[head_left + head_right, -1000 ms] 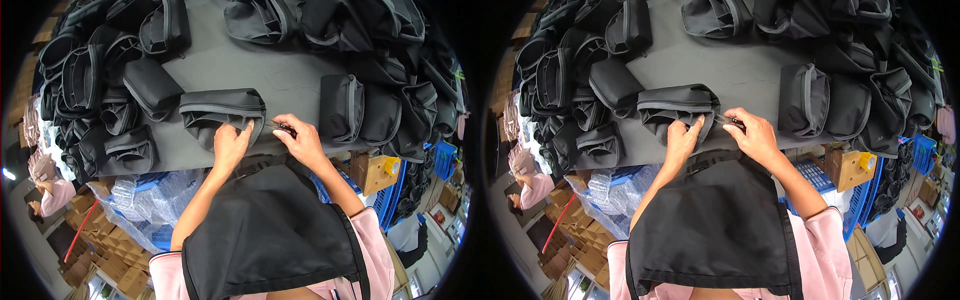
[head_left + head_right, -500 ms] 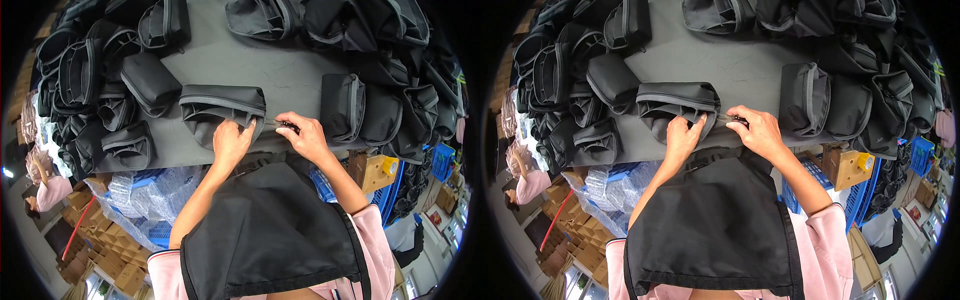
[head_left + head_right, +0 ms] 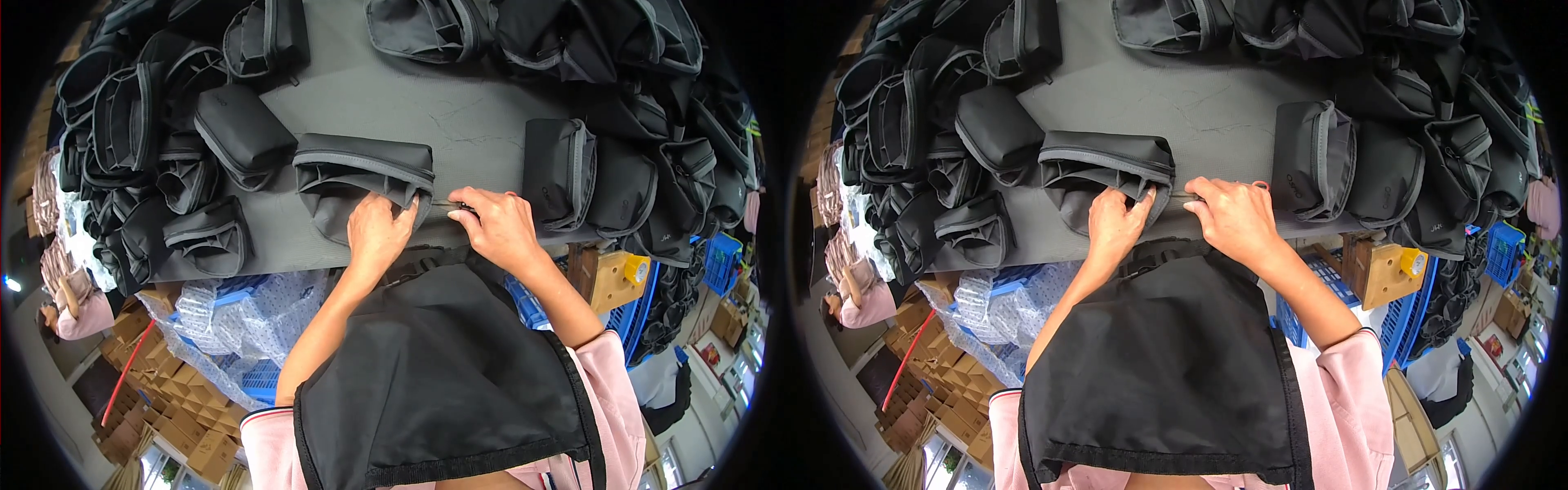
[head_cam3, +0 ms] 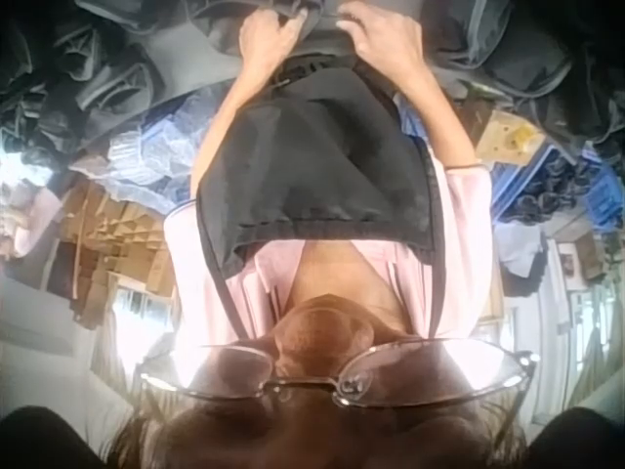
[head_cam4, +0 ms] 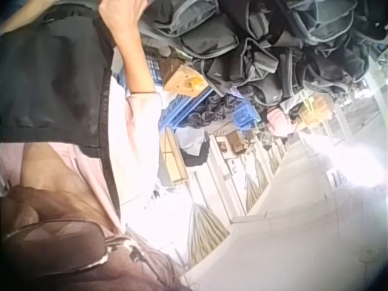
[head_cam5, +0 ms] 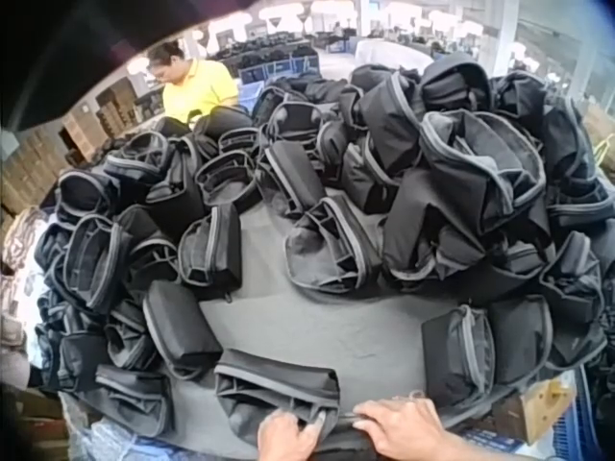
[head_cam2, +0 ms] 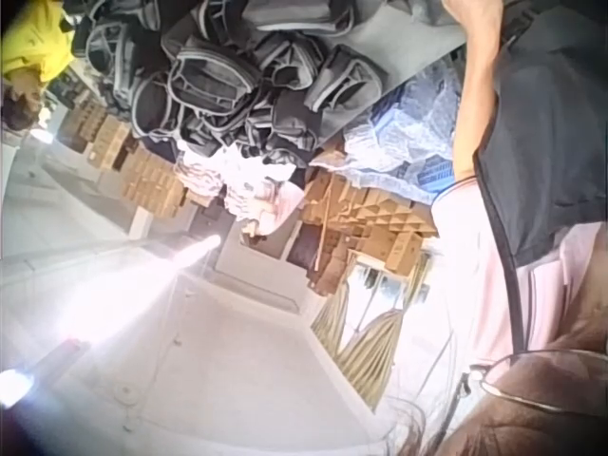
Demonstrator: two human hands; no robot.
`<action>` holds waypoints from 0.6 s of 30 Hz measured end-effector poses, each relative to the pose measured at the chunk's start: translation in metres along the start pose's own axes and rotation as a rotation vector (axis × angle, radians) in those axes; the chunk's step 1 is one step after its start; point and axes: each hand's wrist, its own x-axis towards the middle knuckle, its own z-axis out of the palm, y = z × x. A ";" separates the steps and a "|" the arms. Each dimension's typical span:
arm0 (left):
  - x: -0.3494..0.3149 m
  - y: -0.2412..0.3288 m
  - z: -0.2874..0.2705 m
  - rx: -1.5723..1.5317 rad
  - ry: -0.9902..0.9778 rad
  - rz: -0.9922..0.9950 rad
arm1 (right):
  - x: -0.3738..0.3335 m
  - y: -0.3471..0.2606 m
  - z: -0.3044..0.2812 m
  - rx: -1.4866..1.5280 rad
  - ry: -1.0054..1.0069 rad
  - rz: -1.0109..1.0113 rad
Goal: Trimming excess fabric or threads from manufactured soft cases using small snips.
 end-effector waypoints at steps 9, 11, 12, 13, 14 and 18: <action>0.000 0.002 -0.002 0.017 -0.008 0.003 | 0.001 0.003 0.004 0.096 0.003 0.038; -0.001 0.003 -0.003 0.023 -0.006 0.003 | 0.001 0.002 0.004 0.092 0.004 0.026; 0.000 0.003 -0.003 0.026 -0.009 -0.003 | 0.001 0.001 0.004 0.088 0.005 0.014; 0.000 0.003 -0.003 0.029 -0.012 -0.008 | 0.002 0.001 0.004 0.088 0.005 0.015; 0.000 0.003 -0.003 0.028 -0.013 -0.008 | 0.002 0.001 0.004 0.090 0.002 0.011; 0.000 0.004 -0.003 0.023 -0.014 -0.002 | 0.002 0.002 0.007 0.092 0.018 -0.032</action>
